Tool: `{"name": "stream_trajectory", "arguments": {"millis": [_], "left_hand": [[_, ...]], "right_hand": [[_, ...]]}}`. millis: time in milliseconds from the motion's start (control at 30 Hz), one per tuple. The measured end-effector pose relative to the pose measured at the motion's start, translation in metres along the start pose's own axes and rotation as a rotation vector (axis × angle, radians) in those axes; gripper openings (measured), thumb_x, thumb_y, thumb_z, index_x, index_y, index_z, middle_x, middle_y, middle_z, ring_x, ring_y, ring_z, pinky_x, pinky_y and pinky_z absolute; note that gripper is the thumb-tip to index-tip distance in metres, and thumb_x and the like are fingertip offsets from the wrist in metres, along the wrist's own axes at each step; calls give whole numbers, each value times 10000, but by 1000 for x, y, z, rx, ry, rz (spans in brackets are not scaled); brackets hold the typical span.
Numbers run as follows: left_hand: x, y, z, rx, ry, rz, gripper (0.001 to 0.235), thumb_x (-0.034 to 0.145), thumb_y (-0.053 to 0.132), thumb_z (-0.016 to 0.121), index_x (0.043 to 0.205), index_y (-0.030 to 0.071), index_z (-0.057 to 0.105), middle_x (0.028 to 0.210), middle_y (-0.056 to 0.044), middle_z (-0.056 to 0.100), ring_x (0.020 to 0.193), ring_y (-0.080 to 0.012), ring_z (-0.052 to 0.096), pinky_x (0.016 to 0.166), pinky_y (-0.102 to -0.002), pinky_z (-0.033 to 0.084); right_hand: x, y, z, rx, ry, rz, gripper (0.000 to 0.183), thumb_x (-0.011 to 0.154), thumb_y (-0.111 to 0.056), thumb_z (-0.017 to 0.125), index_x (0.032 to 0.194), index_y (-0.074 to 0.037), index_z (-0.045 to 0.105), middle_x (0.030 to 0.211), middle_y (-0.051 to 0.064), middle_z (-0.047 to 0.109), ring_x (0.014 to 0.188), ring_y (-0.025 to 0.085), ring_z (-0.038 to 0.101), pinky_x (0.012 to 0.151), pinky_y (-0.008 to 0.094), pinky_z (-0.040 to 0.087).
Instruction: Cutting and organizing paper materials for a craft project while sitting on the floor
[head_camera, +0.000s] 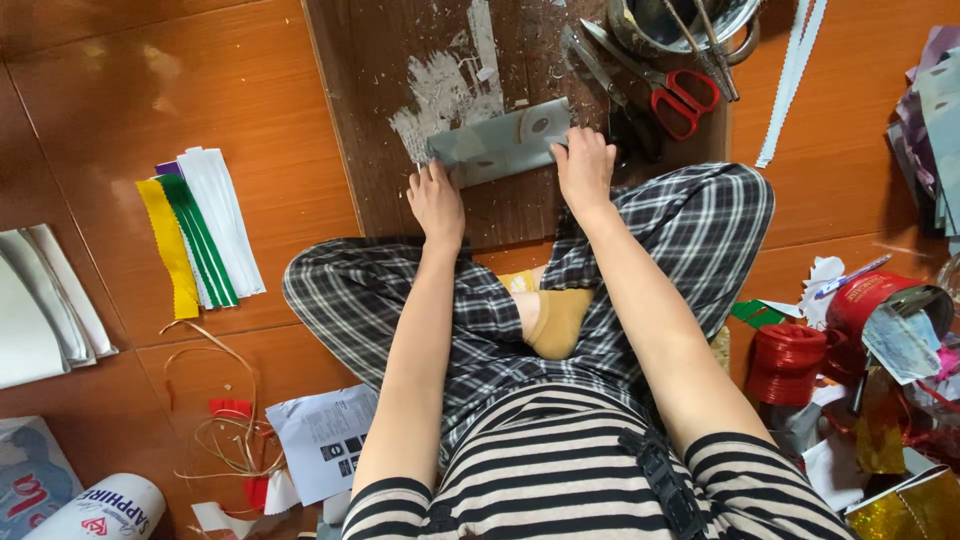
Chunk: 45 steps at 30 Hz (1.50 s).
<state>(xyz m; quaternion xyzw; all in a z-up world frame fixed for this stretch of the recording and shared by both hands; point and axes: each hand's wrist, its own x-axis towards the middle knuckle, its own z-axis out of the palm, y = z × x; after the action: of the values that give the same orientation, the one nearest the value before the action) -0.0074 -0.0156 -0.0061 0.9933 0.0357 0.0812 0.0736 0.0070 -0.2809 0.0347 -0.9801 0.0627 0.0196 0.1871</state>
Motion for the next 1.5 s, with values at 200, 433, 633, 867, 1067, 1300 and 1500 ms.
{"name": "stream_trajectory", "arguments": {"millis": [200, 433, 633, 867, 1067, 1300, 1500], "left_hand": [[5, 13, -7, 64, 46, 222, 514, 995, 168, 772, 1470, 252, 595, 1452, -115, 599, 1404, -328, 479, 1168, -519, 399], [5, 41, -27, -239, -344, 272, 617, 1178, 155, 531, 1760, 129, 327, 1840, -165, 225, 1707, -335, 172, 1380, -464, 130], [0, 47, -9, -147, -215, 236, 605, 1231, 330, 497, 1788, 235, 283, 1857, -90, 170, 1718, -297, 122, 1374, -477, 77], [4, 40, -17, -114, -350, 250, 605, 1215, 310, 430, 1792, 287, 250, 1867, -93, 121, 1722, -303, 86, 1378, -497, 70], [3, 33, 7, -208, 43, 384, 262, 1124, 223, 577, 1375, 288, 613, 1667, -143, 367, 1528, -321, 344, 1231, -552, 280], [-15, 52, -26, -31, 116, 496, 278, 1093, 182, 569, 1305, 188, 748, 1281, -71, 654, 1204, -247, 663, 971, -404, 567], [-40, 65, -34, 55, -77, 357, 590, 1000, 224, 611, 1566, 64, 567, 1597, -125, 483, 1477, -364, 491, 1199, -600, 444]], "right_hand": [[1, 1, 4, 26, -16, 31, 315, 1042, -344, 789, 1206, -136, 619, 1054, 43, 645, 1058, 278, 647, 873, 459, 438], [-1, -13, -10, 65, -19, 38, 362, 1068, -276, 746, 1350, -182, 540, 1124, 58, 685, 1120, 288, 656, 906, 473, 443], [-2, -27, -3, -151, 184, -162, 384, 1013, -207, 751, 1364, -181, 597, 1037, 50, 560, 966, 285, 573, 743, 449, 439], [-55, -84, 15, 472, -219, -322, 517, 1223, -239, 297, 1678, -5, 376, 1653, 367, 429, 1543, 510, 410, 1307, 577, 302], [-51, -30, 36, -30, 103, -337, 714, 1023, 38, 495, 1697, 99, 268, 1655, 383, 406, 1508, 479, 488, 1258, 491, 405], [22, -37, 18, -112, 101, -465, 554, 974, -196, 745, 1509, -181, 603, 1406, 46, 666, 1244, 244, 658, 1071, 444, 434], [56, -69, 0, -105, -10, -621, 757, 785, 51, 751, 1521, -39, 594, 1207, 159, 564, 1135, 366, 568, 1199, 549, 299]]}}
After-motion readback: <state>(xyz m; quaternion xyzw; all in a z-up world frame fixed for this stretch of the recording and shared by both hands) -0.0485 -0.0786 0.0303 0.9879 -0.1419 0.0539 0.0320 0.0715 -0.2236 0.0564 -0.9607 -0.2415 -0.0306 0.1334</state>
